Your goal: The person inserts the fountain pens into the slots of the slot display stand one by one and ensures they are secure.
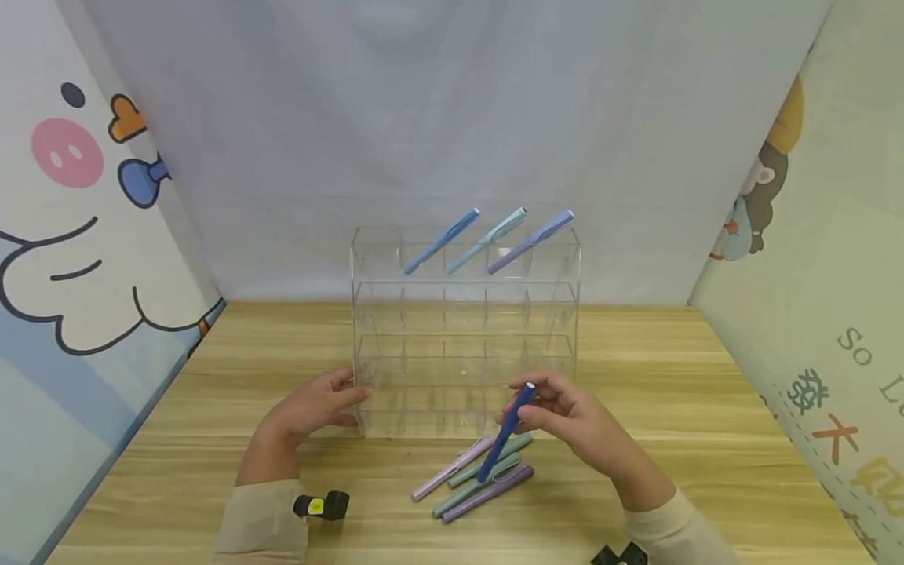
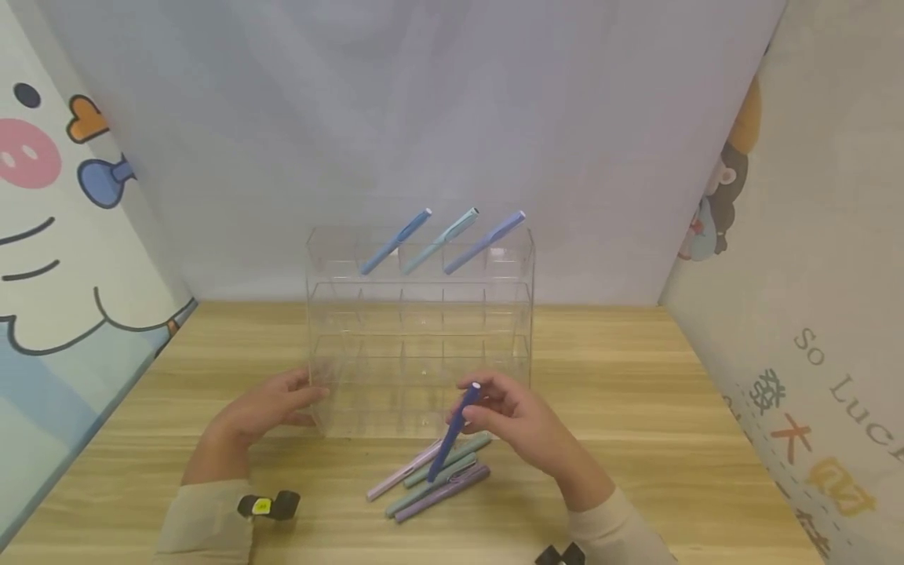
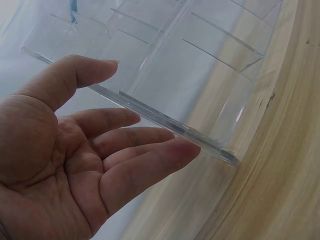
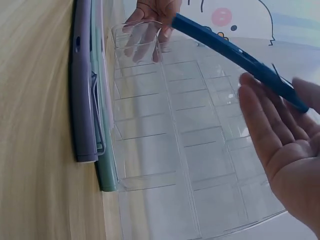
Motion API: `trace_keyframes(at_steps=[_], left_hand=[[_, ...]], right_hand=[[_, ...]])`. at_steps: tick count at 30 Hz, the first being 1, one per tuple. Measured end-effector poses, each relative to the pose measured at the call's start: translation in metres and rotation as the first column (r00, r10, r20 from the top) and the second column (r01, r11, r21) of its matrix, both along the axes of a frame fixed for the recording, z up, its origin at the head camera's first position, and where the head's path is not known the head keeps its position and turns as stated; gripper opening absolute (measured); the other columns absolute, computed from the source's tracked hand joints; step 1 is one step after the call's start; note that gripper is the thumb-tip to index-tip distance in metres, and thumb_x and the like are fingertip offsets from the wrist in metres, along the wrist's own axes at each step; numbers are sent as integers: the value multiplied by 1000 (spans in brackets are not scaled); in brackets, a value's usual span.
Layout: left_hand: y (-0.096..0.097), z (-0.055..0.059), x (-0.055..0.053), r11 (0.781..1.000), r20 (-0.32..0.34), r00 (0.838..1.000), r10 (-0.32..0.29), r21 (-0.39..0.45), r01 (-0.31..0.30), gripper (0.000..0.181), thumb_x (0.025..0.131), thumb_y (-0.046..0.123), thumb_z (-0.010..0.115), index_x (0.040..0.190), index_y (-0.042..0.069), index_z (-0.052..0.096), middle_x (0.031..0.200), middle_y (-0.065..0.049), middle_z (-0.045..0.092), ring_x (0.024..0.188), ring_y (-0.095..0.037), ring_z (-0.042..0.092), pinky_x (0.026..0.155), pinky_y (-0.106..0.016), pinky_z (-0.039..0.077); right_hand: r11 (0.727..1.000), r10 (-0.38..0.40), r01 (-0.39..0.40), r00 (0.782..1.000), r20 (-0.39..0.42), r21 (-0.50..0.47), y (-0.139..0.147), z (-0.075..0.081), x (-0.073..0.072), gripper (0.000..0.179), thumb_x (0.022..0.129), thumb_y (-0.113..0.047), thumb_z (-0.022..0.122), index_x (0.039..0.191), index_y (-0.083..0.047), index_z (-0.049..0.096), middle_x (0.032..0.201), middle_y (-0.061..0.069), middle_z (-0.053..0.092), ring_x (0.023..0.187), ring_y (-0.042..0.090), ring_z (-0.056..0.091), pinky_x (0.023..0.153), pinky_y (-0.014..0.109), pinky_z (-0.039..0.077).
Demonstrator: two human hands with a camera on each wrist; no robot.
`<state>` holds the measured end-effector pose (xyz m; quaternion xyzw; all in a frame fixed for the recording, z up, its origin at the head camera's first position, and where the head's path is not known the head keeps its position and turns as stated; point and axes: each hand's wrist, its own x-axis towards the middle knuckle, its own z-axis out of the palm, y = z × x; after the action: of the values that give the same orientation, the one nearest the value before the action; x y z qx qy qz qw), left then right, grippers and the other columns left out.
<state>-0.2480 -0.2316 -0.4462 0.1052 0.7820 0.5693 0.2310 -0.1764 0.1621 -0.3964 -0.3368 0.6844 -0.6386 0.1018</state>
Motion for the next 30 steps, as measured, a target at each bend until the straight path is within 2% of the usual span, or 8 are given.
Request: trace_keyframes(at_steps=[2,7,11,19,24,30], left_hand=[[-1,1,0,1000,1,1000,2,-2,-2,80,100,34,58,157,2,12,159,-25,22,140,-41,36,98,-45,53],[-3,3,2,1000,-2,1000,8,-8,-8,81,99,35,59,157,1,13,158,-26,23,140,-41,36,99,-46,52],[-1,2,2,1000,-9,1000,12,-3,-12,80,99,34,59,157,0,13,158,-26,23,141,-41,35,99,-46,52],[2,-3,1,1000,-10,1000,8,16,-8,78,99,35,59,157,3,16,159,-23,24,142,-40,33,99,-45,52],[2,-2,1,1000,-8,1000,6,14,-6,77,100,33,58,157,4,15,159,-23,25,141,-40,34,99,-46,52],[0,-2,1,1000,-11,1000,-1,14,2,79,99,35,59,157,3,14,159,-23,25,141,-41,35,99,-46,52]], right_hand=[[997,-60,60,998,0,-53,1,1,-1,32,102,1,47,134,1,46,117,21,61,105,27,69,84,47,58],[969,-187,187,982,17,-162,2,6,-4,33,103,0,44,136,-3,44,113,20,59,105,31,69,83,51,58],[938,-240,240,970,31,-251,2,6,-6,34,103,1,43,137,-4,44,113,16,60,104,33,68,83,46,59],[899,-334,321,943,7,-297,-3,6,-23,39,102,-2,48,139,-7,37,111,19,63,100,32,70,82,46,59],[875,-378,331,923,-73,-353,-12,23,-41,41,101,-1,50,138,-8,34,110,21,63,100,36,70,82,47,59],[825,-444,343,885,-141,-449,-27,53,-67,39,101,-5,53,134,-9,35,110,29,60,100,36,69,81,46,60]])
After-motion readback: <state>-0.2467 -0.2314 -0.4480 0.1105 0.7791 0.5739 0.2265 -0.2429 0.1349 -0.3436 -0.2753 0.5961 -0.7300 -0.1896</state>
